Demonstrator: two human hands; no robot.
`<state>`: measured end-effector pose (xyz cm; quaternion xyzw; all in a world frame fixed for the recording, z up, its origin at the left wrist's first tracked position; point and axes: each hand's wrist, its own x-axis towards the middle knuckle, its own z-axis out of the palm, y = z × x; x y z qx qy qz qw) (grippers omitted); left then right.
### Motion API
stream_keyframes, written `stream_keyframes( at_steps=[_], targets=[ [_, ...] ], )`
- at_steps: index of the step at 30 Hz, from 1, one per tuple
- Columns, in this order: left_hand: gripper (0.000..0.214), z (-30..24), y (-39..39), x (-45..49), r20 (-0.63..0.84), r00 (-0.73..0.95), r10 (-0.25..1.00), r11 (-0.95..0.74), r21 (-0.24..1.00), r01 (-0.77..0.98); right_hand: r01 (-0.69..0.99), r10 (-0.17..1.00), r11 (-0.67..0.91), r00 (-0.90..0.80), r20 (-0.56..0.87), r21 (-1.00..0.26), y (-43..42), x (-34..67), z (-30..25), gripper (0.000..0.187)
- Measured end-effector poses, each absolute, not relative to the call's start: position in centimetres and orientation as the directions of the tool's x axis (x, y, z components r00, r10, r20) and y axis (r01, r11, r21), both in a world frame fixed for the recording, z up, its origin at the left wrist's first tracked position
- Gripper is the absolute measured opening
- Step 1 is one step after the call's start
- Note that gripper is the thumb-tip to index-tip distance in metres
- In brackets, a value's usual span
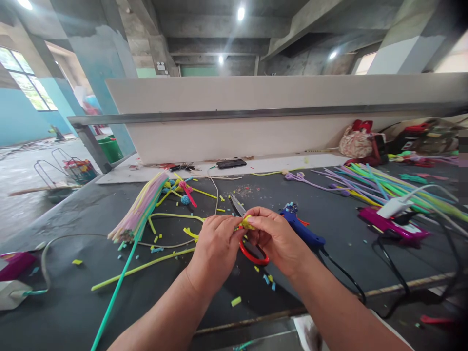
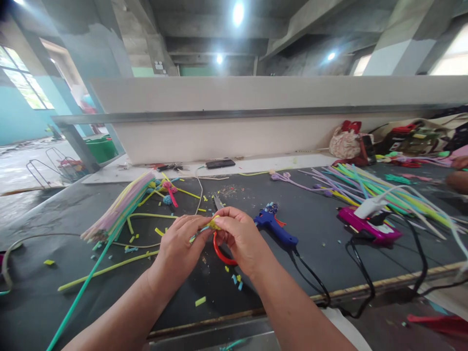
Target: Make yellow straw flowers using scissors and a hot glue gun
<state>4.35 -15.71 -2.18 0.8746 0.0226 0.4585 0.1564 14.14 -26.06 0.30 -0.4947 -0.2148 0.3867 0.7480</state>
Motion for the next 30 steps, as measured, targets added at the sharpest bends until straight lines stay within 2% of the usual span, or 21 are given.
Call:
stream_keyframes(
  at_steps=[5,14,16,18,20,22,23,24,26,28,30],
  targets=[
    [0.009,-2.4,-15.7,4.4,0.791,0.572,0.219,-0.935,0.337,-0.108,-0.365,0.783,0.206,0.618,-0.071,-0.908,-25.9,14.0,0.2,0.011],
    [0.014,-2.0,-16.5,4.2,0.810,0.561,0.173,-0.948,0.292,-0.129,-0.357,0.787,0.194,0.613,-0.072,-0.914,-26.0,13.8,0.3,0.012],
    [0.015,-1.8,-16.6,4.1,0.794,0.571,0.208,-0.930,0.342,-0.137,-0.351,0.795,0.190,0.603,-0.066,-0.917,-26.2,13.8,0.5,0.012],
    [0.015,-1.7,-16.5,4.0,0.742,0.598,0.303,-0.875,0.466,-0.135,-0.353,0.811,0.200,0.583,-0.048,-0.914,-26.5,13.9,0.8,0.016],
    [0.012,-1.5,-16.3,4.0,0.612,0.639,0.466,-0.721,0.681,-0.127,-0.358,0.817,0.232,0.576,-0.018,-0.904,-26.8,13.9,1.2,0.024],
    [0.008,-1.5,-16.0,4.2,0.419,0.672,0.610,-0.428,0.889,-0.166,-0.336,0.797,0.272,0.603,0.016,-0.902,-27.1,13.9,1.4,0.029],
    [0.008,-1.5,-15.8,4.4,0.326,0.688,0.648,-0.249,0.945,-0.213,-0.315,0.784,0.281,0.620,0.027,-0.907,-27.1,13.8,1.5,0.028],
    [0.008,-1.5,-15.5,4.6,0.265,0.700,0.663,-0.082,0.955,-0.284,-0.290,0.775,0.280,0.631,0.037,-0.915,-27.1,13.7,1.4,0.026],
    [0.008,-1.6,-15.2,4.9,0.207,0.732,0.649,0.162,0.903,-0.399,-0.238,0.776,0.268,0.628,0.063,-0.933,-26.8,13.2,1.2,0.024],
    [0.009,-1.7,-15.0,5.0,0.193,0.765,0.614,0.295,0.843,-0.450,-0.175,0.773,0.270,0.626,0.105,-0.947,-26.4,12.7,0.8,0.025],
    [0.009,-1.8,-15.1,5.1,0.184,0.788,0.588,0.354,0.817,-0.455,-0.094,0.733,0.286,0.662,0.155,-0.954,-26.0,12.4,0.5,0.025]
  ],
)
